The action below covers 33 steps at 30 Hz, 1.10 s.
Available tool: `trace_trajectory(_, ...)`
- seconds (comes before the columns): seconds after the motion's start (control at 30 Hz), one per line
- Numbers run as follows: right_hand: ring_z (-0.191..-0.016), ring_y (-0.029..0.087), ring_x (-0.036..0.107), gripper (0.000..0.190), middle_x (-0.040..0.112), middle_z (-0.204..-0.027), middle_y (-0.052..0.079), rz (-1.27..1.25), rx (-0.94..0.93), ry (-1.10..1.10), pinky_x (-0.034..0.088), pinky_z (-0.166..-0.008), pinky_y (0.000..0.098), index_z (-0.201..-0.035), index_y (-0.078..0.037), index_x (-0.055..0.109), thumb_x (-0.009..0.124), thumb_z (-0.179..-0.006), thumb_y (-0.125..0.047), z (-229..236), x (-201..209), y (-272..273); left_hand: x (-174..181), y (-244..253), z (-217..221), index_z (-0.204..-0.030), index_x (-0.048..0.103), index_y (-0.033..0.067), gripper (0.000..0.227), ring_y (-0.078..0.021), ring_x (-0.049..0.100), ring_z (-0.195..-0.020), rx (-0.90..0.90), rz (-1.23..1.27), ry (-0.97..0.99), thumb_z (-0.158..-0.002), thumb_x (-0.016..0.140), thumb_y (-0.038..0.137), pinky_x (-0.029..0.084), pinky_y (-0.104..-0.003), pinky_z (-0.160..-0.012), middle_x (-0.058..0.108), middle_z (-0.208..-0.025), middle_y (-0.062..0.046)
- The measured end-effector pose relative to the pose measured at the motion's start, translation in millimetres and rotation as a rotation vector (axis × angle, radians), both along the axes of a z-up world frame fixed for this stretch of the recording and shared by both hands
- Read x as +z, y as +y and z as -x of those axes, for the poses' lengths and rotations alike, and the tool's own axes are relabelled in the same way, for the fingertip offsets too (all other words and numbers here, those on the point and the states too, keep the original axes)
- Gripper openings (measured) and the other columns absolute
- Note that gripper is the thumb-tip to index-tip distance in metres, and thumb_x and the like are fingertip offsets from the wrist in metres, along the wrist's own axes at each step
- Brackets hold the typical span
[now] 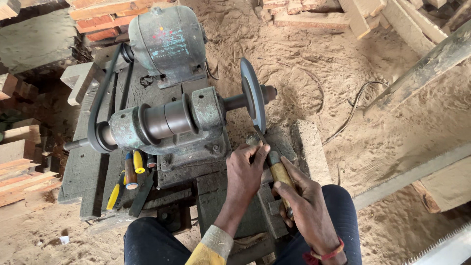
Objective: The person sharpens a metal chisel on a bench grinder by pressing the edge against a rotating grinding wheel while sparks fly, then handles a smaller metal tool.
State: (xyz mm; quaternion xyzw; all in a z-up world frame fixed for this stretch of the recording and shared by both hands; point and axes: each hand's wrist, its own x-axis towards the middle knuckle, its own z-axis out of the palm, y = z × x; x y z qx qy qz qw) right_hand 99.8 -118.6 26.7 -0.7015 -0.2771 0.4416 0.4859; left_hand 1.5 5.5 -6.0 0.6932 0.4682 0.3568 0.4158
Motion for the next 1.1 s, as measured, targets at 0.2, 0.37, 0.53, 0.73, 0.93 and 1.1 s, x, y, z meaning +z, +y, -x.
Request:
trace_trajectory(0.2,-0.043,0.011,0.056,0.071,0.072,-0.079,0.012,-0.039,0.004,0.057,0.043,-0.032,0.0281,-0.159,-0.015,0.044,0.066,-0.092,-0.022,1.9,1.5,-0.5,1.8,-0.2,1.2,-0.106,0.078,-0.0025,0.034,-0.0183,0.072,-0.067,0.002,-0.012,0.005,-0.095,0.070,0.029,0.057,-0.036,-0.057,0.076,-0.087,-0.013)
trace_trajectory(0.37,-0.041,0.012,0.053,0.071,0.072,-0.078,0.013,-0.014,-0.001,0.071,0.042,-0.033,0.0283,-0.160,-0.015,0.044,0.066,-0.092,-0.022,2.5,3.4,-4.7,7.4,-6.0,2.5,-0.102,0.078,-0.0041,0.033,-0.0177,0.071,-0.066,-0.013,-0.020,-0.025,-0.096,0.070,0.028,0.054,-0.035,-0.057,0.075,-0.084,-0.013)
trace_trajectory(0.53,-0.040,0.012,0.053,0.071,0.072,-0.076,0.014,-0.010,0.000,0.059,0.042,-0.033,0.0287,-0.159,-0.015,0.045,0.066,-0.092,-0.022,2.4,4.9,-1.8,-0.7,-3.5,1.9,-0.101,0.078,-0.0042,0.033,-0.0153,0.071,-0.066,-0.012,-0.083,-0.044,-0.096,0.071,0.028,0.055,-0.034,-0.056,0.077,-0.084,-0.012)
trace_trajectory(0.73,-0.038,0.013,0.053,0.070,0.072,-0.073,0.014,0.014,0.034,-0.033,0.044,-0.034,0.0296,-0.159,-0.016,0.045,0.065,-0.092,-0.024,-0.8,5.8,4.9,-3.1,8.9,-0.8,-0.112,0.077,0.0020,0.035,-0.0194,0.067,-0.055,0.015,0.071,0.063,-0.094,0.069,0.031,0.054,-0.038,-0.049,0.079,-0.083,-0.012)
trace_trajectory(0.93,-0.037,0.011,0.054,0.070,0.074,-0.075,0.013,-0.008,0.044,-0.052,0.046,-0.034,0.0294,-0.159,-0.017,0.046,0.063,-0.092,-0.026,1.3,4.8,4.2,-5.7,7.1,-0.3,-0.113,0.077,-0.0007,0.039,-0.0177,0.074,-0.069,0.009,-0.003,0.042,-0.095,0.068,0.033,0.059,-0.033,-0.059,0.079,-0.089,-0.014)
trace_trajectory(1.1,-0.037,0.012,0.051,0.068,0.074,-0.076,0.014,-0.008,0.053,-0.047,0.045,-0.035,0.0291,-0.159,-0.016,0.045,0.064,-0.094,-0.028,1.2,4.2,1.1,-8.5,5.4,-0.2,-0.112,0.076,-0.0024,0.038,-0.0175,0.074,-0.073,0.006,-0.049,0.000,-0.096,0.069,0.031,0.059,-0.033,-0.062,0.078,-0.091,-0.013)
